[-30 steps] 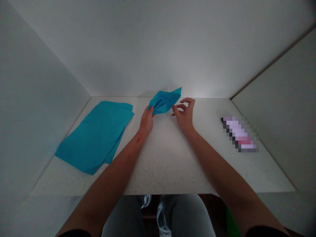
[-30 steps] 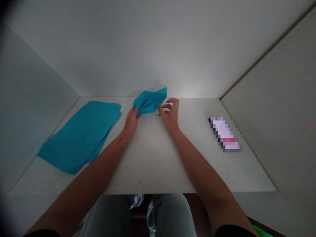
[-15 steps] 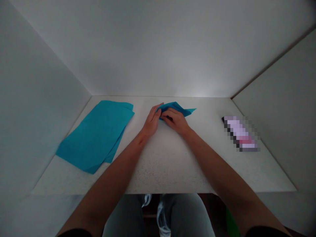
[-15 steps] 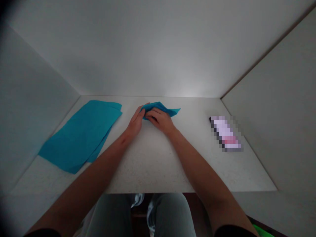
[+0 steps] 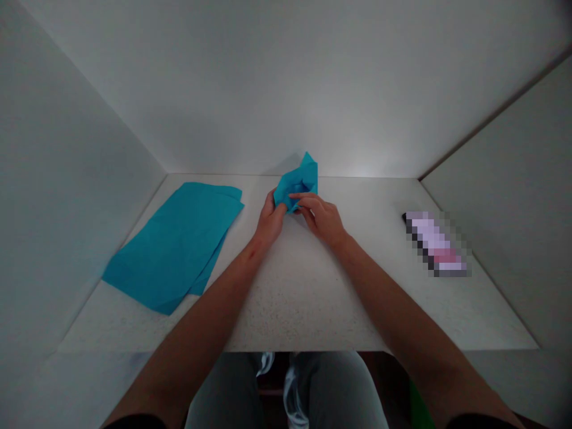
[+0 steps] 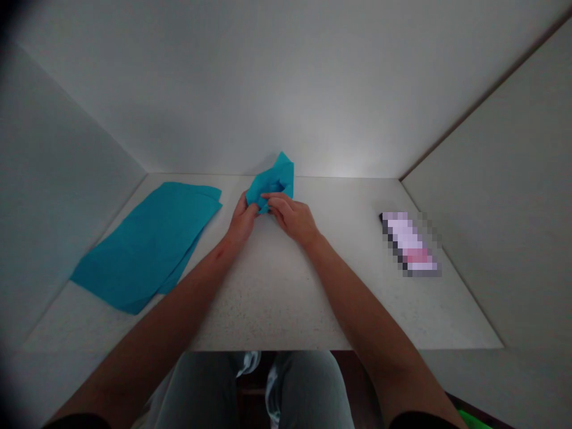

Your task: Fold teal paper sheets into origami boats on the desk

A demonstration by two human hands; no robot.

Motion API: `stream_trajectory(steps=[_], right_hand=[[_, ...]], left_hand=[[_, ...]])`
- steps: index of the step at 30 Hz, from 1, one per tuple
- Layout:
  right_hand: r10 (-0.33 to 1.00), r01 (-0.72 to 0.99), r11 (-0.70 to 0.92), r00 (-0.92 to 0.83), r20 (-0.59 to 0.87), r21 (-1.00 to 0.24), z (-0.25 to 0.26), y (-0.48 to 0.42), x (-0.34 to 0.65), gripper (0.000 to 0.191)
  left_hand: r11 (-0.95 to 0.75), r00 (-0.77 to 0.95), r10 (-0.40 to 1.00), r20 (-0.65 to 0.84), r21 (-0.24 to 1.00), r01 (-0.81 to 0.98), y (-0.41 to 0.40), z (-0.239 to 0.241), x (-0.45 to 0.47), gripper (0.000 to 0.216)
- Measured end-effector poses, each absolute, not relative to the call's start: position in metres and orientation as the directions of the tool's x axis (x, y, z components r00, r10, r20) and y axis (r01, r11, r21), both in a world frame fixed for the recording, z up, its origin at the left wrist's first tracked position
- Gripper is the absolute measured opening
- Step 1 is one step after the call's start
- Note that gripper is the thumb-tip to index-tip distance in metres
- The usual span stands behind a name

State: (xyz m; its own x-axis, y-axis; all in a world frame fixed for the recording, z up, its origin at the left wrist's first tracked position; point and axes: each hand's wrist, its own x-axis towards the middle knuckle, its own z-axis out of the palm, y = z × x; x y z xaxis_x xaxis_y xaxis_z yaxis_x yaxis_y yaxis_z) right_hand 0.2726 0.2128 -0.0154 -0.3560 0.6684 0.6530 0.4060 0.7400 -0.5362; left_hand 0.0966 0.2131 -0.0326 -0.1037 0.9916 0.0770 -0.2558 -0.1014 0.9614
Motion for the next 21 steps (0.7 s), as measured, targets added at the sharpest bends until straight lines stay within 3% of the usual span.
stream_trajectory(steps=[3, 9, 14, 21], right_hand=[[0.673, 0.356, 0.738, -0.336, 0.659, -0.573, -0.014, 0.212, 0.273, 0.019], [0.616, 0.323, 0.785, -0.324, 0.718, -0.528, -0.012, 0.21, 0.279, 0.027], [0.633, 0.357, 0.736, -0.061, 0.772, -0.576, -0.017, 0.214, 0.283, 0.024], [0.672, 0.346, 0.579, 0.311, 0.673, -0.738, -0.02, 0.231, 0.289, 0.032]], left_hand=[[-0.014, -0.085, 0.996, -0.019, 0.928, -0.372, 0.217, -0.03, 0.093, 0.04], [0.081, -0.058, 0.99, -0.132, 0.844, -0.531, 0.223, -0.025, 0.085, 0.029], [0.084, -0.088, 0.98, -0.18, 0.769, -0.634, 0.222, -0.021, 0.083, 0.022], [-0.005, -0.186, 0.976, -0.113, 0.843, -0.538, 0.229, -0.028, 0.074, 0.033]])
